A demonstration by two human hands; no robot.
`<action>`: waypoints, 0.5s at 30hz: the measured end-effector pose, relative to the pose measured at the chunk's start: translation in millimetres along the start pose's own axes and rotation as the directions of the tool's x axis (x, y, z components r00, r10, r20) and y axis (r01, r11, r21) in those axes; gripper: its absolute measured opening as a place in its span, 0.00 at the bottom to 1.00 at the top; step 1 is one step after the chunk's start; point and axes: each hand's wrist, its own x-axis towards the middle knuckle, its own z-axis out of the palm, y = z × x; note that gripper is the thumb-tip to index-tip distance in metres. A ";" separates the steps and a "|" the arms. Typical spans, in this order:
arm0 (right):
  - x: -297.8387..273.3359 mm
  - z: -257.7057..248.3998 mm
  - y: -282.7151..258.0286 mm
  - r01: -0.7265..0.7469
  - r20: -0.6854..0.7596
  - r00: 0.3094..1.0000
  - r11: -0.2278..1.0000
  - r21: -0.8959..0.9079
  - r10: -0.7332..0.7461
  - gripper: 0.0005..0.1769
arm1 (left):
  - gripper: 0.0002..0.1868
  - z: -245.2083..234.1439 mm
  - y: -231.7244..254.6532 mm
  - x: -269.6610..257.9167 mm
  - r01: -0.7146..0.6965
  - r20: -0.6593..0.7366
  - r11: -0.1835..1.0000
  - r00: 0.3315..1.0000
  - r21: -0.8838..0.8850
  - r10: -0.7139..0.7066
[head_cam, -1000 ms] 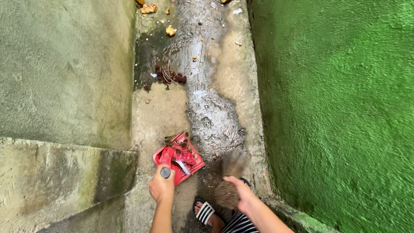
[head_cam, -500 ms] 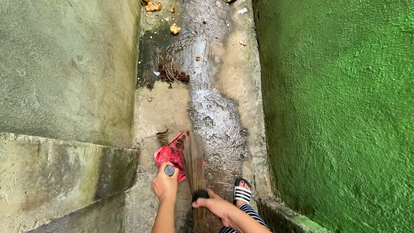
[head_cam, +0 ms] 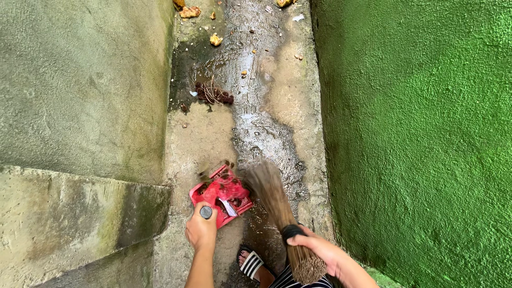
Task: The person sweeps debris and trash along an outdoor pathway into a dustpan using a broom.
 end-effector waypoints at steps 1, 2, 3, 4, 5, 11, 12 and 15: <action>3.5 -1.8 0.5 -0.007 -0.022 1.000 0.997 0.082 0.009 0.50 | 0.13 0.5 -2.5 -0.9 0.001 -0.004 1.000 1.000 -0.001 -0.001; 7.8 -3.1 1.7 -0.005 -0.019 1.000 0.997 0.080 0.006 0.50 | 0.13 1.7 -5.1 -2.7 0.000 -0.021 1.000 1.000 -0.009 0.000; 12.6 -3.9 4.4 -0.017 -0.015 1.000 0.989 0.150 0.020 0.49 | 0.14 2.1 -9.5 -5.7 -0.001 -0.036 1.000 0.999 -0.013 0.000; 18.1 -4.5 8.1 -0.030 -0.010 0.999 0.975 0.218 0.033 0.48 | 0.14 2.0 -14.4 -9.0 0.002 -0.039 1.000 0.999 -0.010 -0.002; 26.5 -2.2 11.5 -0.027 -0.008 1.000 0.976 0.217 0.030 0.48 | 0.13 2.8 -17.6 -11.0 0.017 -0.037 1.000 0.999 -0.011 -0.018; 83.9 38.9 34.5 -0.037 -0.001 0.999 0.982 0.186 0.038 0.47 | 0.12 10.1 -19.1 -23.3 0.056 -0.012 0.997 0.998 0.045 -0.055; 91.2 51.4 37.5 -0.032 0.012 0.999 0.992 0.123 0.031 0.48 | 0.13 11.7 -15.8 -24.1 0.076 0.000 0.994 0.997 0.081 -0.076; 99.1 91.9 46.4 0.024 0.073 0.997 0.999 0.036 -0.027 0.50 | 0.13 16.0 -9.8 -31.6 0.025 -0.060 0.998 0.998 0.057 -0.022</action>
